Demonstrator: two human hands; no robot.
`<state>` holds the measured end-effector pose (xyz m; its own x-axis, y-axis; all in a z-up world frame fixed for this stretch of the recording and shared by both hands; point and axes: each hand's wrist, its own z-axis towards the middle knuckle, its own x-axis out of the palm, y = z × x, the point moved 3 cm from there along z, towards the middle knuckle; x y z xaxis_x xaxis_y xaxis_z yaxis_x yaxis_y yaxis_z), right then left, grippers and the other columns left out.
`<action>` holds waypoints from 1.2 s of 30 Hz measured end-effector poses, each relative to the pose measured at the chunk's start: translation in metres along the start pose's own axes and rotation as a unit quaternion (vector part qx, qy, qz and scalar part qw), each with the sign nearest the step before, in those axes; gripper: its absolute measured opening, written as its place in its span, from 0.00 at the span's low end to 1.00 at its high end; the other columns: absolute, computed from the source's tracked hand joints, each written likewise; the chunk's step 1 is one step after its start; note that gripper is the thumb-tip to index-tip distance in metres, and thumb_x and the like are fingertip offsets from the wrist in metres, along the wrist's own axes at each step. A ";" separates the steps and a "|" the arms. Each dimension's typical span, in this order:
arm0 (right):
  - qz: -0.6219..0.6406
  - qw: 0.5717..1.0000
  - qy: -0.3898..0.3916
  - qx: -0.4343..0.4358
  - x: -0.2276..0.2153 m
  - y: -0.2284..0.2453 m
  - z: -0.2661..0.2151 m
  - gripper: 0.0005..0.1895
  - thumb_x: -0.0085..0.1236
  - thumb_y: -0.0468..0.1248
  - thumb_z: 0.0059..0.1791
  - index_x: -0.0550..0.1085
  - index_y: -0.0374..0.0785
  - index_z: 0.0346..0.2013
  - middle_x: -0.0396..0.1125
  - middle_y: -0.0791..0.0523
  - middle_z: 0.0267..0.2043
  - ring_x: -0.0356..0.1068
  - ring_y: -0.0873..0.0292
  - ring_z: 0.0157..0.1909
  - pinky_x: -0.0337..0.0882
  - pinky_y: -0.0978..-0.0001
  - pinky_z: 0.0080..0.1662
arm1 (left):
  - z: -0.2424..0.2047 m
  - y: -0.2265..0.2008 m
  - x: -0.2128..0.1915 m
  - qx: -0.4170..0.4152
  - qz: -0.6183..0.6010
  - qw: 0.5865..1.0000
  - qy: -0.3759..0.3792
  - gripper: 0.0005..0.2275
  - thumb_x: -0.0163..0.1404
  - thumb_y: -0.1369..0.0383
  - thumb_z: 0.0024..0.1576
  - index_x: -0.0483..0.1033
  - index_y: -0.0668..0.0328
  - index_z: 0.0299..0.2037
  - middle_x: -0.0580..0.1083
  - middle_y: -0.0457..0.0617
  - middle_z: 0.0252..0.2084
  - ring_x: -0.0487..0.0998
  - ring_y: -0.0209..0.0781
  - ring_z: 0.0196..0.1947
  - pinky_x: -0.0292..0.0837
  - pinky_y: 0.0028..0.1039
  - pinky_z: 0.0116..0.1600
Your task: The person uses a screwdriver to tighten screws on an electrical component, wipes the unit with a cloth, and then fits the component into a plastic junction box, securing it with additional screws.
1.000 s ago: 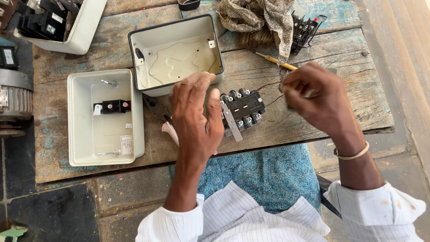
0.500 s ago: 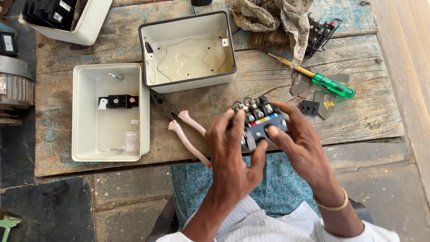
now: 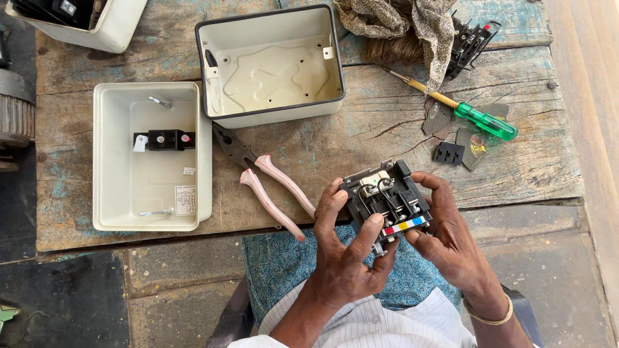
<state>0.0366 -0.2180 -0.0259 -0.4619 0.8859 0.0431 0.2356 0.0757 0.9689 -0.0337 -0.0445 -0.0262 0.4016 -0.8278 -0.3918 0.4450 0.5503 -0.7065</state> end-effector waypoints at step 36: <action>-0.237 0.937 -0.252 -0.050 -0.004 0.051 0.062 0.18 0.53 0.48 0.57 0.71 0.35 0.51 0.70 0.58 0.32 0.63 0.70 0.33 0.64 0.76 0.34 | 0.103 0.054 -0.029 -0.336 -0.016 0.937 -0.096 0.37 0.51 0.51 0.54 0.56 0.71 0.69 0.73 0.58 0.46 0.80 0.41 0.28 0.78 0.32 0.21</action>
<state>0.1039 -0.1891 0.0082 -0.0271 0.8691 -0.4940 0.0131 0.4944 0.8691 0.0609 0.0203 0.0073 0.5614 -0.7722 -0.2975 -0.1189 0.2805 -0.9525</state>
